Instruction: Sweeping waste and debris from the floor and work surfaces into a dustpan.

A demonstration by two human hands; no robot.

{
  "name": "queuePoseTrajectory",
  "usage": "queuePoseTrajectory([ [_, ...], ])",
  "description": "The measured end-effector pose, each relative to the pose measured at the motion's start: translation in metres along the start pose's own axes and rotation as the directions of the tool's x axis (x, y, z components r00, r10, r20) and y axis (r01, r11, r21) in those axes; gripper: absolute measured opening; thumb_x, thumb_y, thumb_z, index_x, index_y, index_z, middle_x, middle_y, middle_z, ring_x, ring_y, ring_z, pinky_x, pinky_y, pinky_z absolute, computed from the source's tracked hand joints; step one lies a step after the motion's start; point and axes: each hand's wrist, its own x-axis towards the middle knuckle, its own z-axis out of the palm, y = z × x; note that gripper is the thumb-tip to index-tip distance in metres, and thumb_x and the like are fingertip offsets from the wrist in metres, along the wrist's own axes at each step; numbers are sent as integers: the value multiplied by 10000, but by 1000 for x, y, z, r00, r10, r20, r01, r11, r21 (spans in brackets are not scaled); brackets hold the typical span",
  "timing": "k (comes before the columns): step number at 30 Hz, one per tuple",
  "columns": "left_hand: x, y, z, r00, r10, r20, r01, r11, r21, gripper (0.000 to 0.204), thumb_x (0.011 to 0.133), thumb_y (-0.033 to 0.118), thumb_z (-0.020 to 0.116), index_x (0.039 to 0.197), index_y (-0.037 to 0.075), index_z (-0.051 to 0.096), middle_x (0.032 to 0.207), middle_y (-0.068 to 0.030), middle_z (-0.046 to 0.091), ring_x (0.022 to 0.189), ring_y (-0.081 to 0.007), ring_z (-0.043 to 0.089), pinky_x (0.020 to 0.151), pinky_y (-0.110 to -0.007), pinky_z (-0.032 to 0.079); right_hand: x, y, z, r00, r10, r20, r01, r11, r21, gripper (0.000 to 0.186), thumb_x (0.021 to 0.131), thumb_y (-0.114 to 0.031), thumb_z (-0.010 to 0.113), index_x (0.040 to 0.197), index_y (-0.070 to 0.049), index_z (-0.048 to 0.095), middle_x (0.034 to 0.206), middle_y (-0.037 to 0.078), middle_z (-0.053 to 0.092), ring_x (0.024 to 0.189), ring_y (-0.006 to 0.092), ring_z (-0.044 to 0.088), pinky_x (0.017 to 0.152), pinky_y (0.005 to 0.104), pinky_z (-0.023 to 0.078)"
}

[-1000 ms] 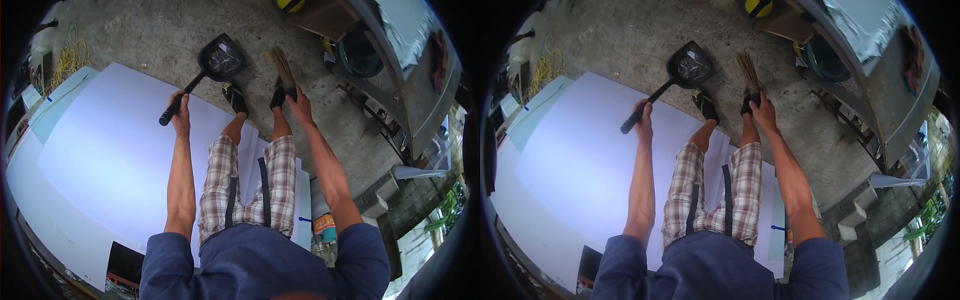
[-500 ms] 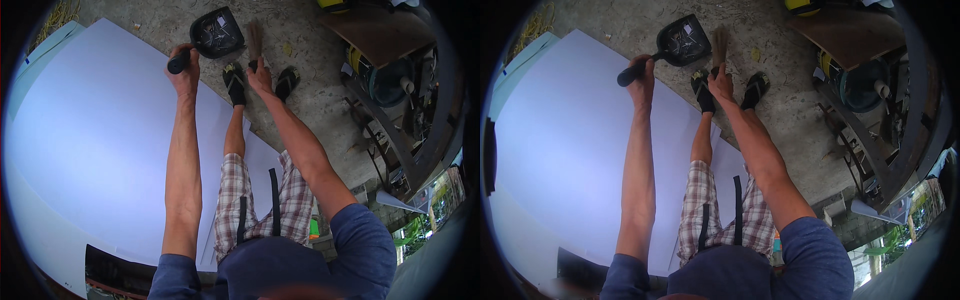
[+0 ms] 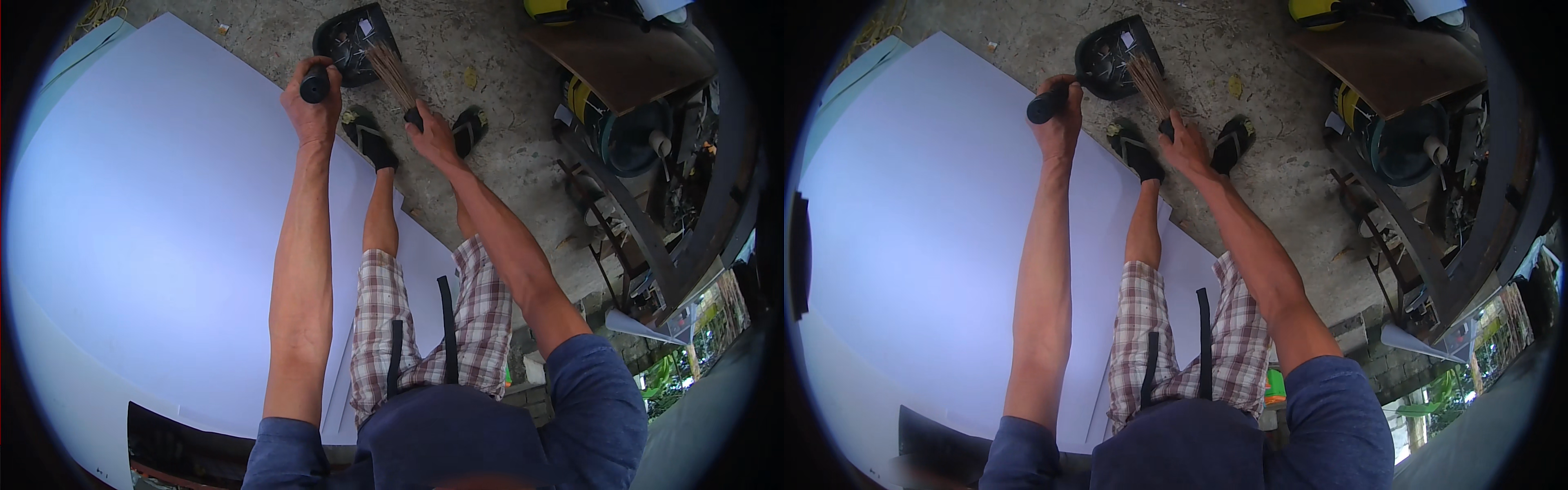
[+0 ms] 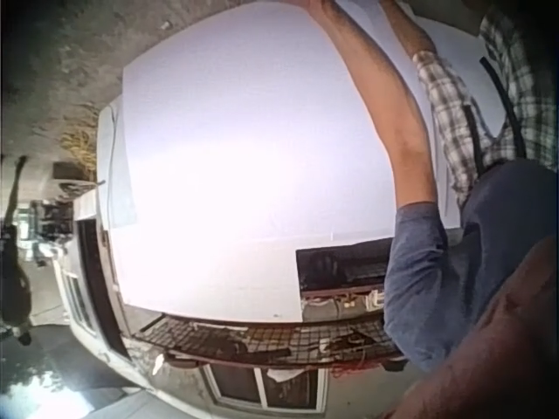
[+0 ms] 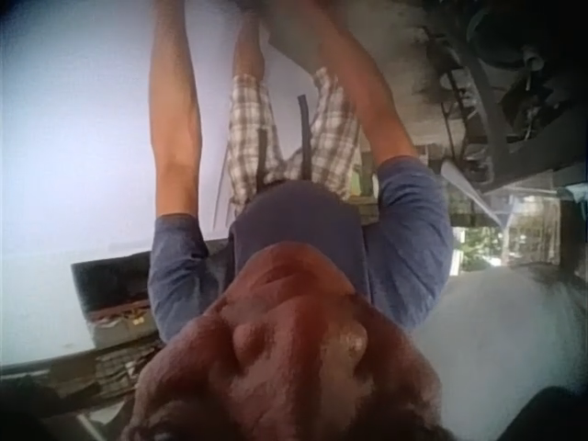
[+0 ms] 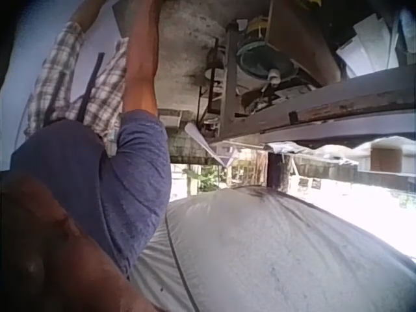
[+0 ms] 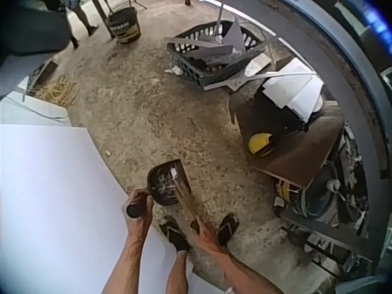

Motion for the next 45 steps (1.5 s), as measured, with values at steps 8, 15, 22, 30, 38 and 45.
queuePoseTrajectory([
  [8,20,-20,-41,990,81,115,-86,995,43,140,801,157,688,919,83,692,764,-125,689,710,-205,680,670,-313,516,-119,34,-3,879,470,-79,-343,739,580,666,887,-294,635,1469,-111,368,983,129,626,636,188,625,514,294,491],
  [15,24,-31,-81,965,66,252,-67,998,-7,132,849,131,674,968,76,688,834,-46,676,775,-124,622,734,-268,486,-159,33,8,832,506,226,-483,463,743,598,881,-280,642,1419,-135,423,813,75,550,454,110,493,353,244,331],
  [22,19,-29,-136,985,11,174,18,986,-163,140,875,129,681,985,42,683,896,-27,646,808,-100,571,761,-240,454,-150,13,-27,967,253,-37,-243,955,170,656,860,-311,632,1430,-89,395,1141,212,579,985,331,558,831,384,452],
  [30,-101,-5,-152,930,-366,-24,309,817,-487,207,891,123,663,1051,-7,640,1088,-147,640,972,-212,648,893,-334,562,-80,21,-141,977,83,-195,-109,986,-126,714,867,-359,612,1471,-98,336,1322,248,511,1235,397,489,1016,439,409],
  [38,-263,12,-106,751,-590,-296,434,779,-452,164,880,81,647,1018,-6,628,1165,-168,607,964,-213,633,851,-301,549,-44,16,-148,992,-119,-33,100,929,-356,692,871,-362,599,1464,-108,349,1280,243,526,1187,403,521,987,464,427],
  [45,-399,-4,-44,560,-768,-312,535,623,-571,124,879,71,640,984,5,633,1180,-184,609,1079,-249,587,961,-339,442,-86,48,-89,979,-120,166,191,827,-529,664,858,-334,604,1438,-102,380,1249,259,545,1166,427,527,972,467,417],
])
